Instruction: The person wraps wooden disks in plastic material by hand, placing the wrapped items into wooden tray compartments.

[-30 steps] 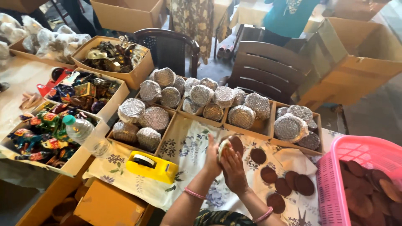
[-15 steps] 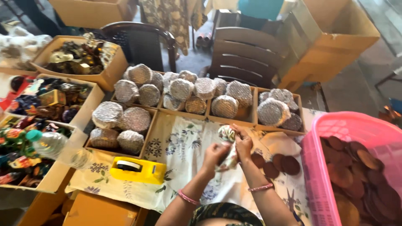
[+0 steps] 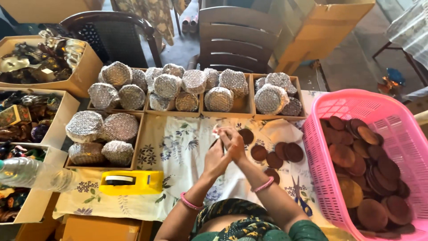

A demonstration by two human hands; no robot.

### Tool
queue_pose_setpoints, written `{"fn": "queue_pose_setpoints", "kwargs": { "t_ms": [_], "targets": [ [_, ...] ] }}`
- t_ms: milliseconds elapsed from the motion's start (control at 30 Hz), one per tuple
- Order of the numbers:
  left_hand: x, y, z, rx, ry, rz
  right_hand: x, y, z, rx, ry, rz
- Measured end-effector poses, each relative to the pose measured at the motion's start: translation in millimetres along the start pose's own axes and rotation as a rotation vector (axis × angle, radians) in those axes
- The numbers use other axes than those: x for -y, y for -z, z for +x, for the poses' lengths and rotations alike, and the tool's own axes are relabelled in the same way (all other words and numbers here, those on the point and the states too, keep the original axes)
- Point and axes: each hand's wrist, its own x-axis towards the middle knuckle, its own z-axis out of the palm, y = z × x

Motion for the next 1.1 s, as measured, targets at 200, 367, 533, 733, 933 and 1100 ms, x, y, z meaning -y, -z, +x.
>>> {"fn": "queue_pose_setpoints", "kwargs": {
  "t_ms": [200, 367, 533, 733, 933, 1100],
  "targets": [
    [69, 5, 41, -0.056, 0.06, -0.55, -10, 10, 3, 0.462, -0.58, 0.908],
    [27, 30, 26, 0.058, 0.361, -1.175, 4, 35, 11, 0.603, -0.629, 1.176],
    [75, 11, 42, -0.051, 0.308, -1.202, 3, 28, -15, 0.481, -0.627, 1.486],
    [33, -11, 8, -0.417, -0.21, 0.021, 11, -1, -30, 0.108, -0.871, 1.371],
    [105, -24, 43, 0.194, -0.436, -0.582, 29, 6, -54, 0.069, -0.119, 0.669],
    [64, 15, 33, 0.471, 0.235, -1.342, -9, 22, -37, 0.281, 0.539, 0.186]
  ]
}}
